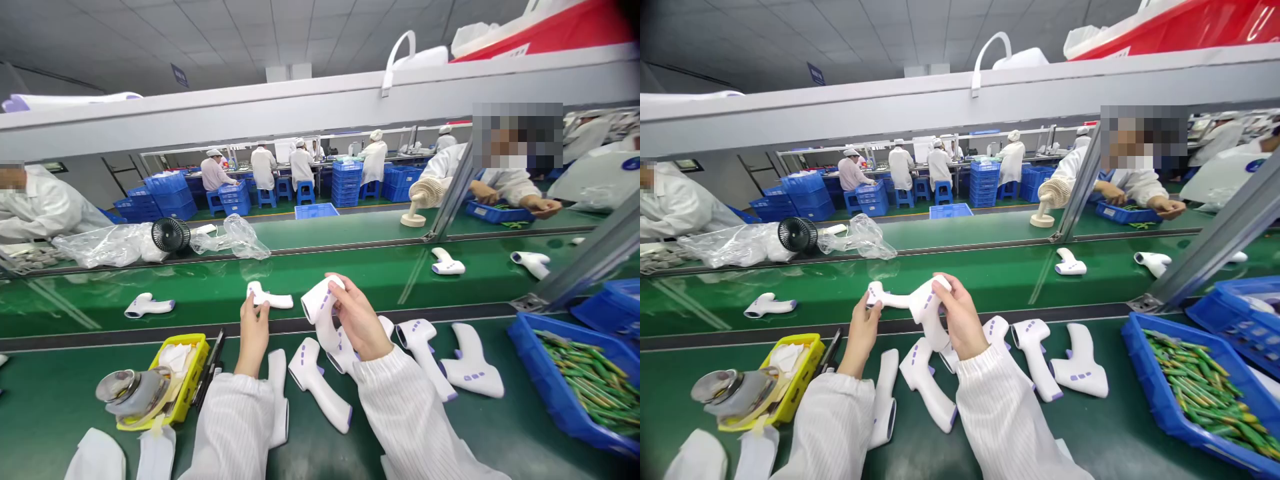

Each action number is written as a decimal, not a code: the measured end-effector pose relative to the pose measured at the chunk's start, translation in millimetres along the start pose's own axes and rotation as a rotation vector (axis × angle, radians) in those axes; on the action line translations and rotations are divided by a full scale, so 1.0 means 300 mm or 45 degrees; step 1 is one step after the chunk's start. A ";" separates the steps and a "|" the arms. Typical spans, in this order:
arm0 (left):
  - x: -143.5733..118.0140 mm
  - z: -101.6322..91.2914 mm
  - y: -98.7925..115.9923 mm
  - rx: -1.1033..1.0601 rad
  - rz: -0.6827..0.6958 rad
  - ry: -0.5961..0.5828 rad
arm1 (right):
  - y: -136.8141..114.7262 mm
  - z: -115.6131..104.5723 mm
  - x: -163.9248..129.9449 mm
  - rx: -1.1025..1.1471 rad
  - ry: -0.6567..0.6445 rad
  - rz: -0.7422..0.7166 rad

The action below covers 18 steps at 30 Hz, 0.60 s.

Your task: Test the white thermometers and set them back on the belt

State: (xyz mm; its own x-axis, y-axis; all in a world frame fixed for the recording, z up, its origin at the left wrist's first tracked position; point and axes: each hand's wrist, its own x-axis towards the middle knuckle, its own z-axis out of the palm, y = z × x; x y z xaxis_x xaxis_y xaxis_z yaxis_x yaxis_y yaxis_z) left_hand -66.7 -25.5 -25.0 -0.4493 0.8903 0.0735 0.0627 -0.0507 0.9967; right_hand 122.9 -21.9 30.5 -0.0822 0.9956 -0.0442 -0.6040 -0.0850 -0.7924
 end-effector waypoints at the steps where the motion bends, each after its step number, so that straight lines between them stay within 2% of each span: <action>1: -0.031 0.011 0.029 -0.018 0.031 -0.089 | -0.002 0.005 -0.005 0.006 -0.004 -0.046; 3: -0.109 0.037 0.098 -0.085 0.090 -0.336 | -0.002 0.015 -0.014 0.054 -0.031 -0.110; 5: -0.191 0.062 0.165 -0.208 0.179 -0.585 | 0.006 0.027 -0.024 0.099 -0.104 -0.088; 6: -0.226 0.072 0.193 -0.251 0.224 -0.628 | 0.012 0.032 -0.030 0.114 -0.152 -0.054; 9: -0.289 0.086 0.244 -0.230 0.350 -0.529 | 0.039 0.047 -0.044 0.160 -0.272 0.021; 12: -0.298 0.077 0.262 -0.140 0.382 -0.442 | 0.060 0.059 -0.053 0.219 -0.336 0.003; 18: -0.309 0.070 0.285 -0.081 0.307 -0.481 | 0.068 0.067 -0.064 0.285 -0.281 -0.054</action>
State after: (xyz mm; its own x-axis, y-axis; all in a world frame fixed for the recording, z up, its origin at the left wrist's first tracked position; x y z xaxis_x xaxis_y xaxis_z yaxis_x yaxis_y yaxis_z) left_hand -1.0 -102.9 52.7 -0.0711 0.9517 0.2987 0.0659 -0.2943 0.9534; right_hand 96.4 -43.4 27.4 -0.2082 0.9682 0.1388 -0.7681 -0.0740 -0.6360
